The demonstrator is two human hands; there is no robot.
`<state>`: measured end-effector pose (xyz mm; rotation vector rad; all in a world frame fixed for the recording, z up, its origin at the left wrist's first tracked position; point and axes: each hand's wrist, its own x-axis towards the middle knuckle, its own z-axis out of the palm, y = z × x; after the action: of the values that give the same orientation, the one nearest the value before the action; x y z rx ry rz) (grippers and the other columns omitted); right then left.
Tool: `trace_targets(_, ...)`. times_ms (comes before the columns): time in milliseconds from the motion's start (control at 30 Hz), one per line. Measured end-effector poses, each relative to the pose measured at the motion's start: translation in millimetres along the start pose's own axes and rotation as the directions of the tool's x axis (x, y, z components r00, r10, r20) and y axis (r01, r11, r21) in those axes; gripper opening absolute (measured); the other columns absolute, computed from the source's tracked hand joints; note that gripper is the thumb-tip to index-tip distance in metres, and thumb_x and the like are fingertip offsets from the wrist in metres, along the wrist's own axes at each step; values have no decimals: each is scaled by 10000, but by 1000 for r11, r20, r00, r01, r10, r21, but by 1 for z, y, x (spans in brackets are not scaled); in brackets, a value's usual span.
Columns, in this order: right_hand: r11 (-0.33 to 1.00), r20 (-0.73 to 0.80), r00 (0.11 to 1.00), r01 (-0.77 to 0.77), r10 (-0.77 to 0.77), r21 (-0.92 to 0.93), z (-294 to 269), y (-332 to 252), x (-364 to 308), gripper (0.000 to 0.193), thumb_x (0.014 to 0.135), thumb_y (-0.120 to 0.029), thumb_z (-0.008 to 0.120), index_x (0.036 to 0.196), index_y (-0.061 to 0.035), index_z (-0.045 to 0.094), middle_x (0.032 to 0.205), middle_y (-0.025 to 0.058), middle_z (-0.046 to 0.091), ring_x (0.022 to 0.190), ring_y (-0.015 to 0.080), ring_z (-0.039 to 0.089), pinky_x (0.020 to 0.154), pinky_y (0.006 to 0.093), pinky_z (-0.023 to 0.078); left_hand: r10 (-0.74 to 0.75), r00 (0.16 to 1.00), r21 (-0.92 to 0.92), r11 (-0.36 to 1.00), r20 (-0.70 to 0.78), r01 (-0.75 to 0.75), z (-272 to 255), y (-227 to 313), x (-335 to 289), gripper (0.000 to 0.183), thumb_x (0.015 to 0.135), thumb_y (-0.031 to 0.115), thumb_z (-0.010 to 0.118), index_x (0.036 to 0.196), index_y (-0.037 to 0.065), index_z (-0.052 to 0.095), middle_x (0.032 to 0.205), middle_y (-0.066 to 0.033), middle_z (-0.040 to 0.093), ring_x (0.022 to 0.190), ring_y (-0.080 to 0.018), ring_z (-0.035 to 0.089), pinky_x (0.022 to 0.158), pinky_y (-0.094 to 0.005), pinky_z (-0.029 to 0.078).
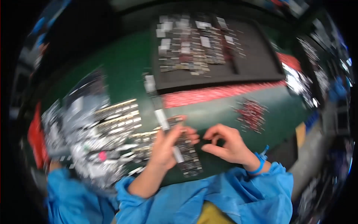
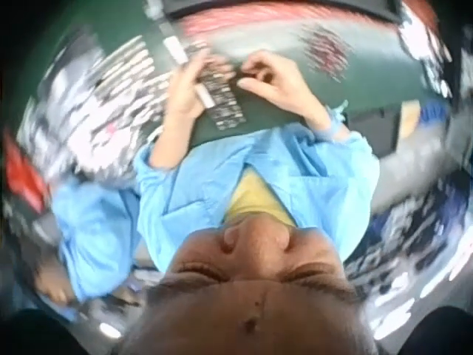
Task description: The person sorts and assembles electronic circuit boards by hand, working with circuit boards and electronic components from plastic bags and trays.
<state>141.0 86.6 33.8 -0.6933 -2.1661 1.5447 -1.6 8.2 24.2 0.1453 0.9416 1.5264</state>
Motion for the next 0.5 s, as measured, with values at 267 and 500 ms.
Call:
trace_targets(267,731,-144,977,16,-155,-682,-86,6,-39,154,590,-74,584,709,-43,491,682,74,498,638,232,473,572,299,379,-123,988,81,990,97,115,5,-15,2,248,789,150,356,979,-8,369,734,-128,498,619,-179,523,551,-292,456)
trace_targets(500,689,-43,998,-68,54,-721,-114,17,8,133,618,-74,537,726,-24,480,631,89,498,586,226,487,532,307,379,-66,981,4,998,182,66,4,-13,-3,271,797,175,324,995,-6,358,746,-142,497,628,-200,526,560,-327,465)
